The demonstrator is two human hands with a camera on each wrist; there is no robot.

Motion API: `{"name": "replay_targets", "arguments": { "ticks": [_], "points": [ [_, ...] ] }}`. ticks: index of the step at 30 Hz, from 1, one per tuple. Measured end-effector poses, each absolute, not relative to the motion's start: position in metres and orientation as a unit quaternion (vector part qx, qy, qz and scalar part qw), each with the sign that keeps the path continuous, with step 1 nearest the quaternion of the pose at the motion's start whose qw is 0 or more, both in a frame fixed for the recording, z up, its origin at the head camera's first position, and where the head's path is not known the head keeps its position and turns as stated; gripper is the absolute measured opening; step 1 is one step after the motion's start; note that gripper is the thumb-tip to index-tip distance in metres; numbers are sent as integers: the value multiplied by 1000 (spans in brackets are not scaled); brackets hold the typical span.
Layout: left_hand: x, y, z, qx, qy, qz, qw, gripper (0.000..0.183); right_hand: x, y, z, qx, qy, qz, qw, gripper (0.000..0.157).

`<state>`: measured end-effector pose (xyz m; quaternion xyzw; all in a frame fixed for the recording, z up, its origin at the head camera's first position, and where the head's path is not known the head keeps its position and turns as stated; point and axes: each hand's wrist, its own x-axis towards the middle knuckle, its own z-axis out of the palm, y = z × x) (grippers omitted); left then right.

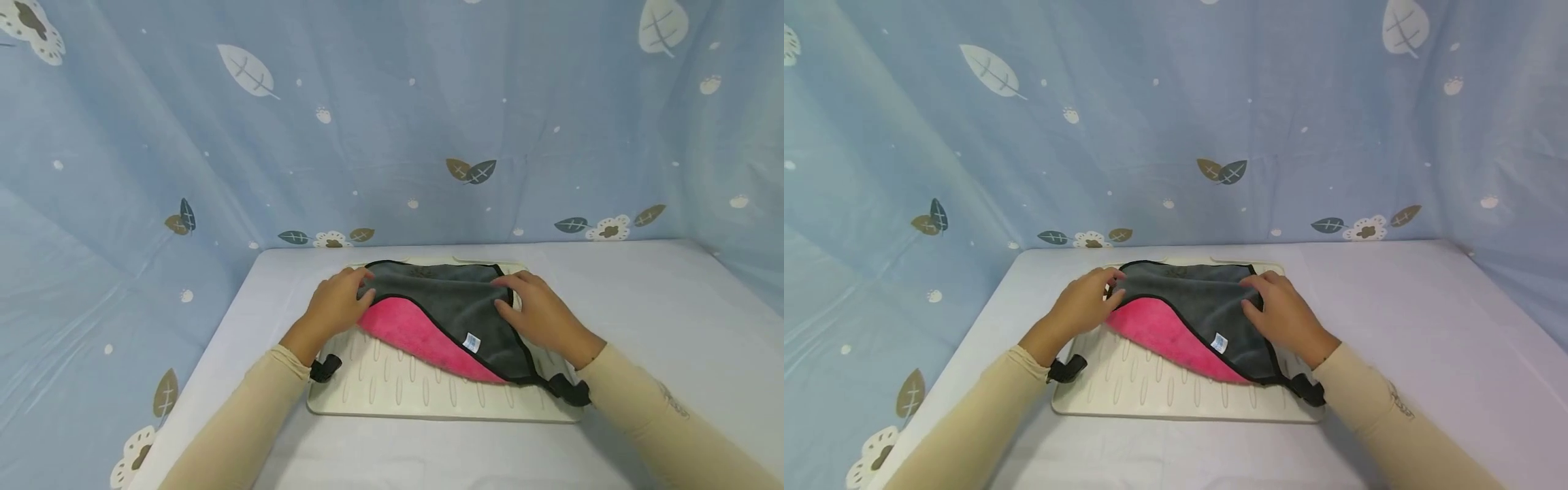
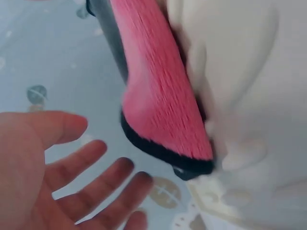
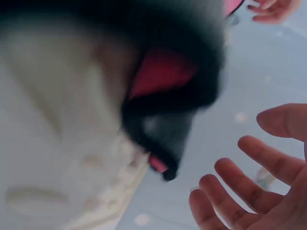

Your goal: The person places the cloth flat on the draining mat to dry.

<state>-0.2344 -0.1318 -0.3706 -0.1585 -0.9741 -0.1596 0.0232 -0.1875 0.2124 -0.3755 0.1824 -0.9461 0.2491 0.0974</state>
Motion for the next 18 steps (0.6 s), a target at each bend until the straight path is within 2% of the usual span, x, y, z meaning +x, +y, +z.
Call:
{"name": "replay_targets", "arguments": {
  "ticks": [7,14,18],
  "points": [
    [-206,-131,-375,-170,-971,-168,-7,43,-159,203,-373,216,-939,255,84,34],
    [-190,-136,-384,-176,-971,-160,-41,56,-140,199,-372,240,-939,244,41,32],
    [-187,-138,-386,-177,-969,-167,-39,56,-133,197,-371,251,-939,236,11,30]
  ]
}}
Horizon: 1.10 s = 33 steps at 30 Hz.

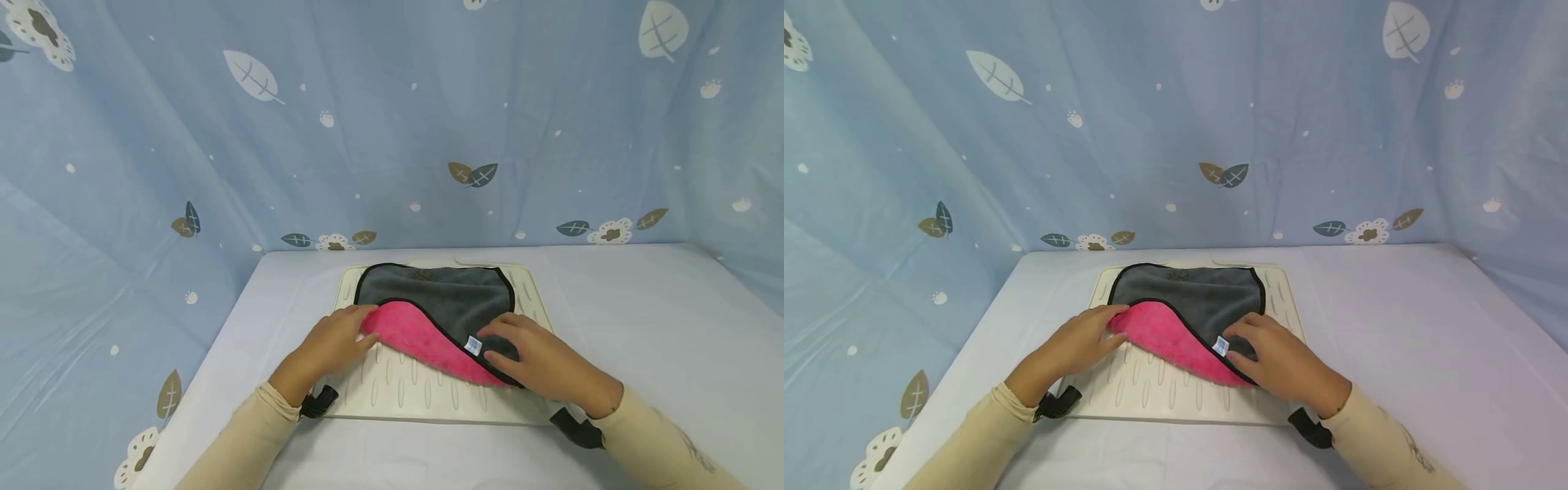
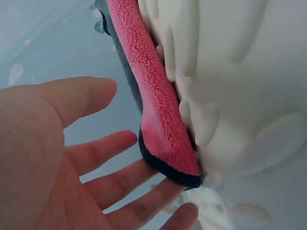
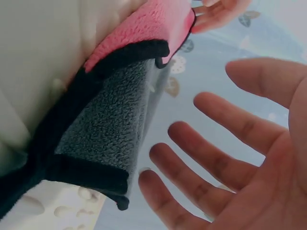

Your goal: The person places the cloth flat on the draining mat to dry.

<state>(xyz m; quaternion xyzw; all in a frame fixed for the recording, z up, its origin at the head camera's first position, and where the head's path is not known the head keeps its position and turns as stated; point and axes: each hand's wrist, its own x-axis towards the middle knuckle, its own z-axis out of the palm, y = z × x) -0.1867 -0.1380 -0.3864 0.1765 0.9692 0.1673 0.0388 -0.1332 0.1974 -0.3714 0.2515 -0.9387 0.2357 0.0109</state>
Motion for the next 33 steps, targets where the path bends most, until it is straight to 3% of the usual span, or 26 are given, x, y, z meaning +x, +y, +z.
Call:
{"name": "replay_targets", "arguments": {
  "ticks": [10,22,33],
  "points": [
    [-186,-143,-388,170,969,177,36,53,-134,201,-378,267,-937,225,-30,26],
    [-187,-147,-384,187,974,127,-4,23,-134,206,-386,295,-937,178,-57,39],
    [-187,-148,-382,182,976,121,-17,18,-134,204,-389,331,-932,147,-9,15]
  ]
}}
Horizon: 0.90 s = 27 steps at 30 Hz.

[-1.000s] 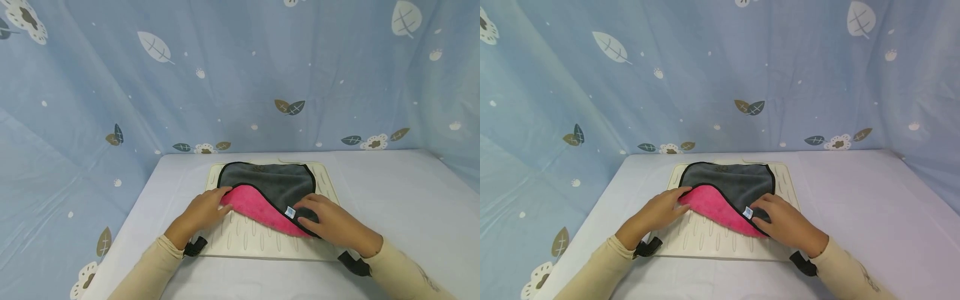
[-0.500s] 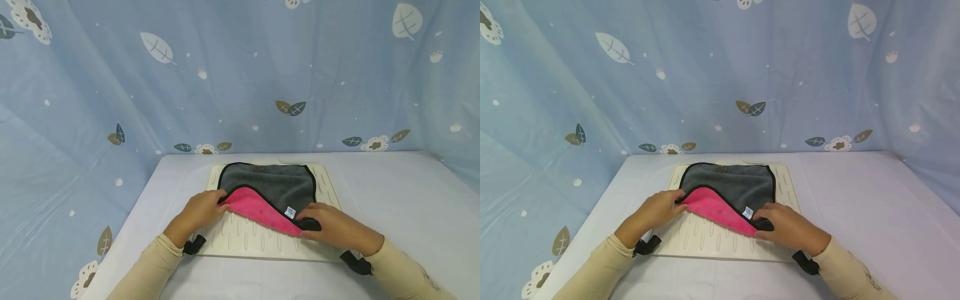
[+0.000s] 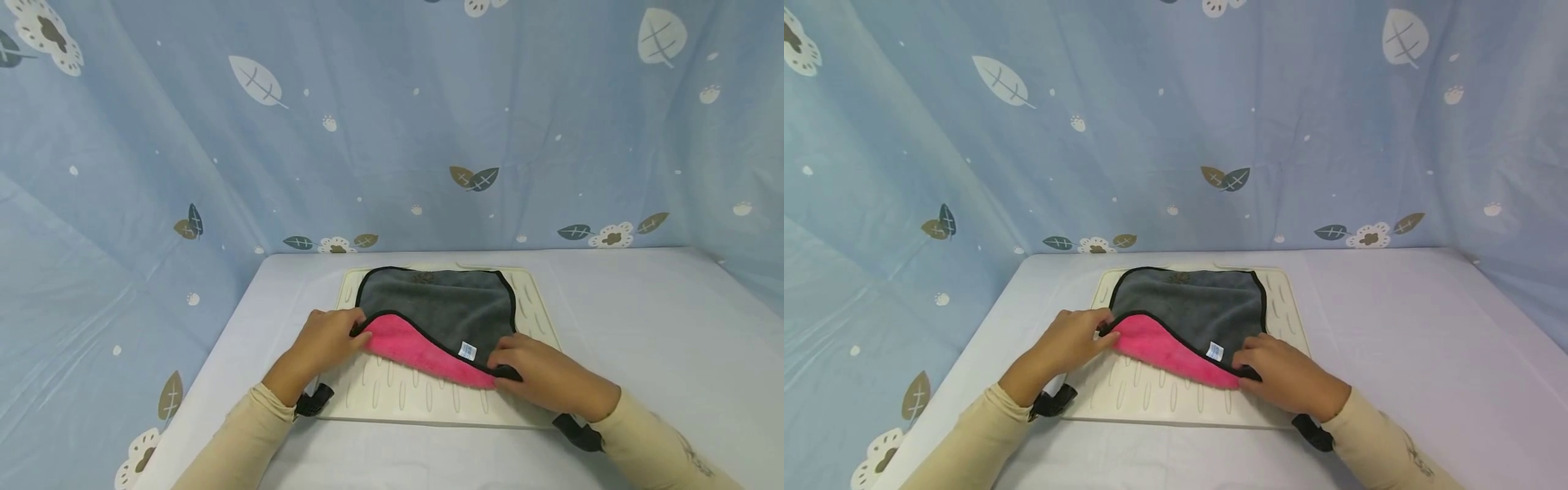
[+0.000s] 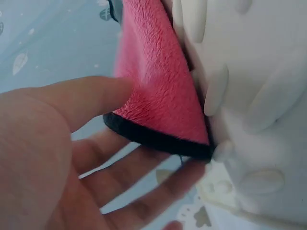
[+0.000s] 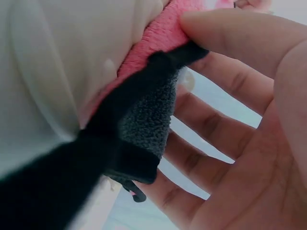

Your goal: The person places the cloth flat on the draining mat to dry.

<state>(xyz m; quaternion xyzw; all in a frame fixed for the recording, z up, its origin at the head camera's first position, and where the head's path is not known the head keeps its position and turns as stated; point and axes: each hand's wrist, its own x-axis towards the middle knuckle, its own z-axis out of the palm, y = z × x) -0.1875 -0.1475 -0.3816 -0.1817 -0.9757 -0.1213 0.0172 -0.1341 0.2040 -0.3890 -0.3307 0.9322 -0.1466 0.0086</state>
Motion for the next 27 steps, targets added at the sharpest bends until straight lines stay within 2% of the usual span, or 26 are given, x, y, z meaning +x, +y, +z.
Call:
{"name": "replay_targets", "arguments": {
  "ticks": [4,11,15,20,27],
  "points": [
    [-186,-144,-381,-204,-966,-156,30,24,-135,204,-388,-333,931,-151,1,11],
    [-183,-139,-380,-258,-934,-245,-34,51,-132,201,-389,-332,927,-174,6,11],
    [-183,-139,-381,-281,-924,-257,-33,57,-130,200,-387,-335,924,-183,7,14],
    [-182,-138,-380,-288,-921,-262,-30,56,-129,198,-382,-332,924,-188,10,16],
    [-181,-136,-376,-289,-921,-259,-39,35,-131,201,-379,-337,919,-203,19,14]
  ]
}}
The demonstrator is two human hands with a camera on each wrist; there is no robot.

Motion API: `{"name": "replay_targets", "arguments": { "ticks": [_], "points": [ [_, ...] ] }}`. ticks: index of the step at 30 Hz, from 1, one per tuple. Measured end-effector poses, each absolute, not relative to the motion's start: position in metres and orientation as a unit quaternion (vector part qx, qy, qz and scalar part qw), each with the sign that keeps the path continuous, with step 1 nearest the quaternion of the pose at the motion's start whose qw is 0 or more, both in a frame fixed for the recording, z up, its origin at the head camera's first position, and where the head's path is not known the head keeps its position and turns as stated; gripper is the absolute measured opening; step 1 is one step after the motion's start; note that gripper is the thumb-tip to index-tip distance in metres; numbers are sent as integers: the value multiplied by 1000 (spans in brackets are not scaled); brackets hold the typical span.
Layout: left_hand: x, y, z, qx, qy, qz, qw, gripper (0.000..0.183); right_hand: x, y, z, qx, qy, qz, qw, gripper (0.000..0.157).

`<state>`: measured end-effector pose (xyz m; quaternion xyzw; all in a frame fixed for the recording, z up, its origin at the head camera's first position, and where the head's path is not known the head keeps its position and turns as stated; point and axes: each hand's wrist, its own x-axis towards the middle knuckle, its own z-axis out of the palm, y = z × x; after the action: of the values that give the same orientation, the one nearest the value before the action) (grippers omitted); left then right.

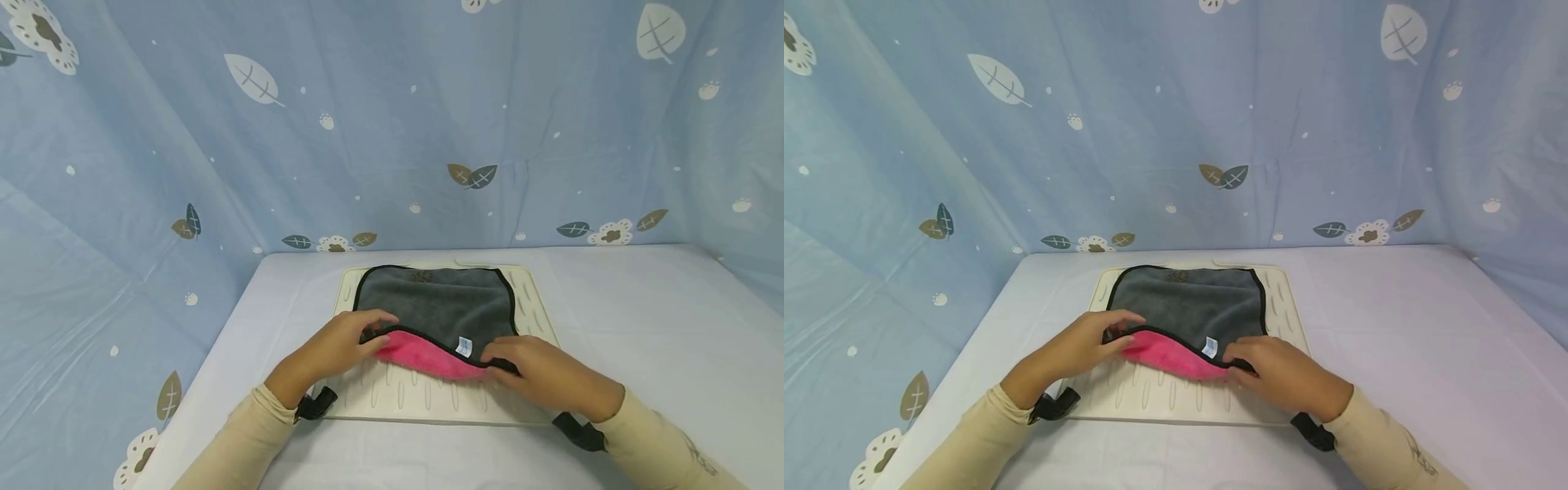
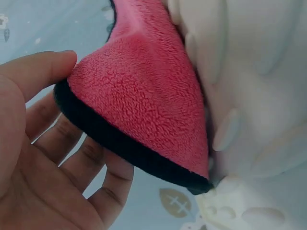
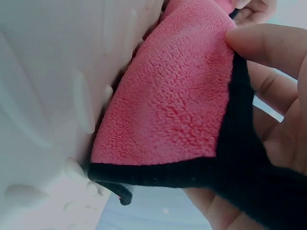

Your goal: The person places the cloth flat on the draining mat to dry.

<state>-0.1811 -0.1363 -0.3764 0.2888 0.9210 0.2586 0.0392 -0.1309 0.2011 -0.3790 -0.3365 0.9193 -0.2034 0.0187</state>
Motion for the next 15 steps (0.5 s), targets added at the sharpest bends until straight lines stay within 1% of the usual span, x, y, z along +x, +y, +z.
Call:
{"name": "replay_targets", "arguments": {
  "ticks": [3,9,13,15],
  "points": [
    [-181,-138,-373,300,915,267,41,27,-131,202,-377,-333,918,-214,28,10],
    [-179,-140,-366,308,902,296,59,19,-130,204,-377,-337,904,-253,76,3],
    [-179,-140,-366,306,897,310,72,19,-129,204,-379,-341,898,-259,105,16],
    [-179,-140,-367,305,896,313,77,20,-128,203,-380,-341,898,-253,115,21]
  ]
}}
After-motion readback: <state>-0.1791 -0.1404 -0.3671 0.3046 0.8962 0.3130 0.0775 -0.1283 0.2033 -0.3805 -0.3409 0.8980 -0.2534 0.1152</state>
